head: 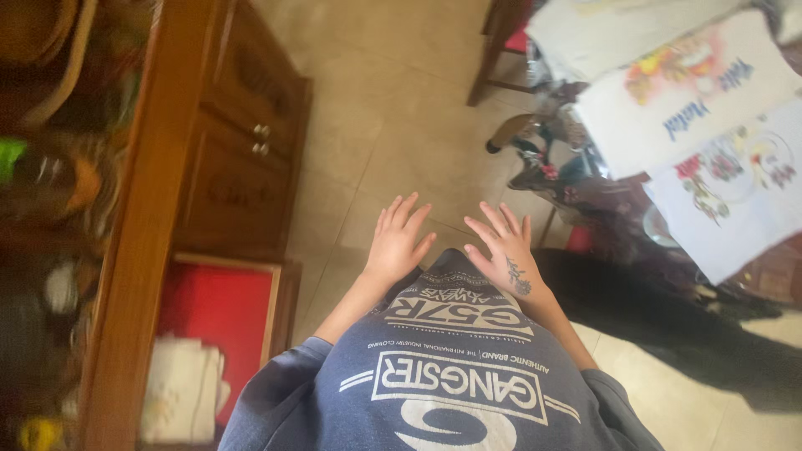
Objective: The person folds several printed cloths on a table and places them into a wooden drawer. The person handles each cloth individually, folding it neatly and stacking it inside the drawer.
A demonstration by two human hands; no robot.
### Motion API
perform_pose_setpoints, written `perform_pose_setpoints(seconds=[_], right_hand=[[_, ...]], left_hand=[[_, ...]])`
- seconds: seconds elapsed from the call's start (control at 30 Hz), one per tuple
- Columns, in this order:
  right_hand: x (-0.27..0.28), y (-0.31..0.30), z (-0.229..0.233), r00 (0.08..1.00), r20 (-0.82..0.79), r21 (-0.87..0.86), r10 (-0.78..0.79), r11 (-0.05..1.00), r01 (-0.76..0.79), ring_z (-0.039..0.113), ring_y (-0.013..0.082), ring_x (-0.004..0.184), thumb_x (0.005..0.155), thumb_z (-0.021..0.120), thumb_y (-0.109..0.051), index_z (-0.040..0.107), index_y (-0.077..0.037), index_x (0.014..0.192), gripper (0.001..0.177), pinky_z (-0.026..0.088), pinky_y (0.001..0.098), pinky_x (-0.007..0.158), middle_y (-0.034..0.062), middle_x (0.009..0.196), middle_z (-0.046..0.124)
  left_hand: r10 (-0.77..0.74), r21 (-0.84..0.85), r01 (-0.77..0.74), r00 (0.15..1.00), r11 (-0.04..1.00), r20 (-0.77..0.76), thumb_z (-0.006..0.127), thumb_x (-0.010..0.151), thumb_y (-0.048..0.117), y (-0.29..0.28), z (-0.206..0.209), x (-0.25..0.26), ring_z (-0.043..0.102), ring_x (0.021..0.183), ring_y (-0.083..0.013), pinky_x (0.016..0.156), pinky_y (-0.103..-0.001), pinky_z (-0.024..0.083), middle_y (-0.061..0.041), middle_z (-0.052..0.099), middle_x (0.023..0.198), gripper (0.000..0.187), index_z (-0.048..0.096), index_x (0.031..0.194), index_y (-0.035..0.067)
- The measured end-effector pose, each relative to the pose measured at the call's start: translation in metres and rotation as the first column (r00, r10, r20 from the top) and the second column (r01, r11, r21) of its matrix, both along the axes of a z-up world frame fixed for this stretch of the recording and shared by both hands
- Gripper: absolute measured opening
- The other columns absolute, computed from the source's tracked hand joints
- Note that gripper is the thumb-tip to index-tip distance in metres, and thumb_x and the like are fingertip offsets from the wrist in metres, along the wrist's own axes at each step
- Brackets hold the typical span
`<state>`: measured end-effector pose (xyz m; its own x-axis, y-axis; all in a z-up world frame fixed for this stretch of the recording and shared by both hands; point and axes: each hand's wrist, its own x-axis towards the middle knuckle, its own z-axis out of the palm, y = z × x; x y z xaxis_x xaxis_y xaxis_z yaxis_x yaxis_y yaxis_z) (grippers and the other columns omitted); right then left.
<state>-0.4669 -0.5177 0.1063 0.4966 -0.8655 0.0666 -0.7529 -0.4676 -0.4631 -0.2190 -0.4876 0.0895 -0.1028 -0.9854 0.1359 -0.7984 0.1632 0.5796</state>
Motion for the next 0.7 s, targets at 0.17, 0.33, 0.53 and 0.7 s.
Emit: perform_pose_setpoints(seconds=[0.17, 0.33, 0.53, 0.7], right_hand=[[-0.009, -0.028, -0.008, 0.987, -0.047, -0.007, -0.152, 0.988, 0.152, 0.032, 0.0436, 0.147, 0.088, 0.072, -0.036, 0.063, -0.023, 0.136, 0.051, 0.019, 0.0752, 0.114, 0.0096, 0.157, 0.043], [-0.008, -0.064, -0.008, 0.963, -0.04, -0.057, -0.267, 0.963, 0.264, 0.034, 0.0446, 0.146, 0.086, 0.072, -0.035, 0.062, -0.023, 0.136, 0.052, 0.021, 0.0756, 0.113, 0.0101, 0.157, 0.043], [0.009, -0.111, 0.004, 0.931, -0.043, -0.105, -0.362, 0.929, 0.356, 0.038, 0.0433, 0.143, 0.086, 0.073, -0.034, 0.061, -0.023, 0.138, 0.054, 0.024, 0.0751, 0.112, 0.0108, 0.155, 0.045], [0.024, -0.137, 0.013, 0.891, -0.023, -0.111, -0.453, 0.887, 0.448, 0.039, 0.0427, 0.144, 0.086, 0.074, -0.031, 0.061, -0.022, 0.139, 0.055, 0.025, 0.073, 0.112, 0.0112, 0.155, 0.046]], left_hand=[[-0.147, 0.015, 0.147, 0.989, 0.989, -0.012, 0.07, 0.093, 0.034, -0.065, 0.002, -0.005, 0.034, 0.148, -0.0412, 0.117, -0.061, 0.029, -0.017, 0.042, 0.157, 0.056, 0.056, 0.143, 0.013], [-0.268, 0.012, 0.268, 0.963, 0.963, -0.042, 0.066, 0.095, 0.037, -0.134, 0.005, -0.003, 0.033, 0.15, -0.0403, 0.119, -0.061, 0.028, -0.016, 0.042, 0.158, 0.057, 0.055, 0.145, 0.014], [-0.365, -0.018, 0.365, 0.93, 0.931, -0.045, 0.066, 0.095, 0.039, -0.21, 0.004, 0.01, 0.032, 0.15, -0.0402, 0.12, -0.06, 0.025, -0.014, 0.041, 0.159, 0.058, 0.055, 0.146, 0.014], [-0.438, -0.029, 0.437, 0.896, 0.899, -0.075, 0.066, 0.094, 0.039, -0.255, -0.002, 0.017, 0.033, 0.149, -0.0401, 0.12, -0.061, 0.025, -0.014, 0.042, 0.158, 0.058, 0.055, 0.146, 0.015]])
